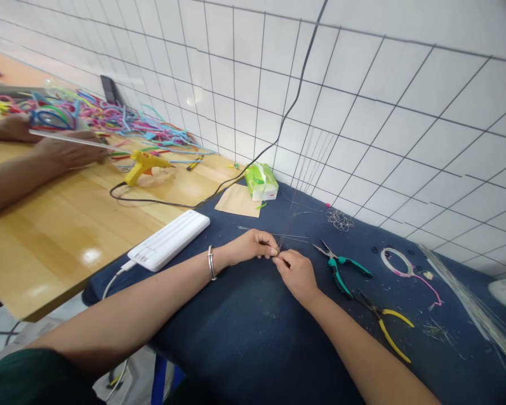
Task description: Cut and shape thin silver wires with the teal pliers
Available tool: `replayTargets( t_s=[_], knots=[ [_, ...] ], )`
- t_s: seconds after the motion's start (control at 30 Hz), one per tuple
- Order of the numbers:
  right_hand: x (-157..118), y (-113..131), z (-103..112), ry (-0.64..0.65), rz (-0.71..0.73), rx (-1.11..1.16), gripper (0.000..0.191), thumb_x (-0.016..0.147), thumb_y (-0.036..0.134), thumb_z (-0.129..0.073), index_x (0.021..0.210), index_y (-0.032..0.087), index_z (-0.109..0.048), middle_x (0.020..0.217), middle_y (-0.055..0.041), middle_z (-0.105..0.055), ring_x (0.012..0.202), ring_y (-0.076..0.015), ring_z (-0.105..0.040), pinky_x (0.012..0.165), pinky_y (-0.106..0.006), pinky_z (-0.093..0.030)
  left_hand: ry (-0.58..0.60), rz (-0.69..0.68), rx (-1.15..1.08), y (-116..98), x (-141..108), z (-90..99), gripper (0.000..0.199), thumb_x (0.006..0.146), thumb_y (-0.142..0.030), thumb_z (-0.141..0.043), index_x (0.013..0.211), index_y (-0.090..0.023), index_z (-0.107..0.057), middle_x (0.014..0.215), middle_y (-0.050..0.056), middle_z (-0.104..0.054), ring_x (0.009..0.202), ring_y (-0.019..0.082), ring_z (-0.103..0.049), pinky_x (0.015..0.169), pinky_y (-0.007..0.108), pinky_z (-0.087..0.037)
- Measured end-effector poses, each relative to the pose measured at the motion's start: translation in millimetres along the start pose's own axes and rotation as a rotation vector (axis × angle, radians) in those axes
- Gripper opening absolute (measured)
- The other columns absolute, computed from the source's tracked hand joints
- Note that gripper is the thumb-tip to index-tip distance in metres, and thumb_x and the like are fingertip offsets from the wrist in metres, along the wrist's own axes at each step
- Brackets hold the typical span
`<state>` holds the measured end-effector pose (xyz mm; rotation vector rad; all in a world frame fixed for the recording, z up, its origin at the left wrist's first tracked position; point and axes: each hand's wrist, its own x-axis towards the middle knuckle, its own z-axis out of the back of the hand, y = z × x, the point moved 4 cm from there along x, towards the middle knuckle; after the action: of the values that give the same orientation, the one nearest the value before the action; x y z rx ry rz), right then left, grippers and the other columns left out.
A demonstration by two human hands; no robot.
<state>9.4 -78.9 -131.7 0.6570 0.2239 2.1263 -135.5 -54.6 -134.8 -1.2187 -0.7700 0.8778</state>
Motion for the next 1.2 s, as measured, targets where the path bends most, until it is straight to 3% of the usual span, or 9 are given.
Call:
replayTargets(
  t_s=[0.3, 0.6, 0.83, 1.03, 1.2],
  knots=[
    [-2.3, 1.2, 0.0, -0.007, 0.014, -0.091, 0.021, 0.084, 0.024, -0.05, 0.064, 0.02, -0.056, 0.064, 0.0003, -0.056, 0.066, -0.0125, -0.051, 0.063, -0.022, -0.033, -0.003, -0.041, 0.013, 1.4, 0.2, -2.9, 0.016, 0.072, -0.028, -0.063, 0.075, -0.013, -0.065, 0.063, 0.0, -0.057, 0.057, 0.008, -0.049, 0.052, 0.019, -0.037],
    [-6.4, 1.1, -2.1, -0.023, 0.017, -0.172, 0.024, 0.083, 0.024, -0.05, 0.06, 0.019, -0.054, 0.063, -0.0006, -0.056, 0.063, -0.0132, -0.049, 0.06, -0.024, -0.03, -0.019, -0.182, 0.145, -5.7, -2.9, -6.5, 0.015, 0.074, -0.028, -0.063, 0.075, -0.013, -0.065, 0.073, 0.003, -0.061, 0.071, 0.013, -0.057, 0.068, 0.023, -0.045],
    [-7.2, -1.7, -4.6, -0.022, 0.015, -0.195, 0.02, 0.081, 0.022, -0.051, 0.061, 0.02, -0.055, 0.064, -0.0009, -0.058, 0.064, -0.0136, -0.051, 0.06, -0.024, -0.032, -0.123, -0.157, 0.234, -3.2, -5.3, -12.8, 0.014, 0.076, -0.028, -0.06, 0.075, -0.014, -0.063, 0.073, 0.002, -0.06, 0.067, 0.011, -0.054, 0.063, 0.021, -0.043],
    [-8.1, -2.4, -5.5, -0.016, 0.011, -0.204, 0.019, 0.081, 0.021, -0.049, 0.064, 0.019, -0.056, 0.065, -0.0018, -0.059, 0.066, -0.0141, -0.053, 0.061, -0.024, -0.032, -0.118, -0.057, 0.18, 1.5, -7.7, -19.0, 0.016, 0.078, -0.03, -0.057, 0.08, -0.014, -0.061, 0.066, 0.0, -0.057, 0.056, 0.009, -0.05, 0.051, 0.019, -0.04],
    [-9.0, -1.1, -5.0, -0.015, 0.011, -0.21, 0.018, 0.081, 0.022, -0.05, 0.065, 0.019, -0.057, 0.067, -0.0026, -0.06, 0.068, -0.015, -0.054, 0.062, -0.025, -0.033, -0.164, -0.183, 0.325, -8.7, -10.5, -20.0, 0.011, 0.076, -0.027, -0.06, 0.076, -0.016, -0.062, 0.075, 0.001, -0.06, 0.071, 0.012, -0.056, 0.066, 0.022, -0.043]
  ],
)
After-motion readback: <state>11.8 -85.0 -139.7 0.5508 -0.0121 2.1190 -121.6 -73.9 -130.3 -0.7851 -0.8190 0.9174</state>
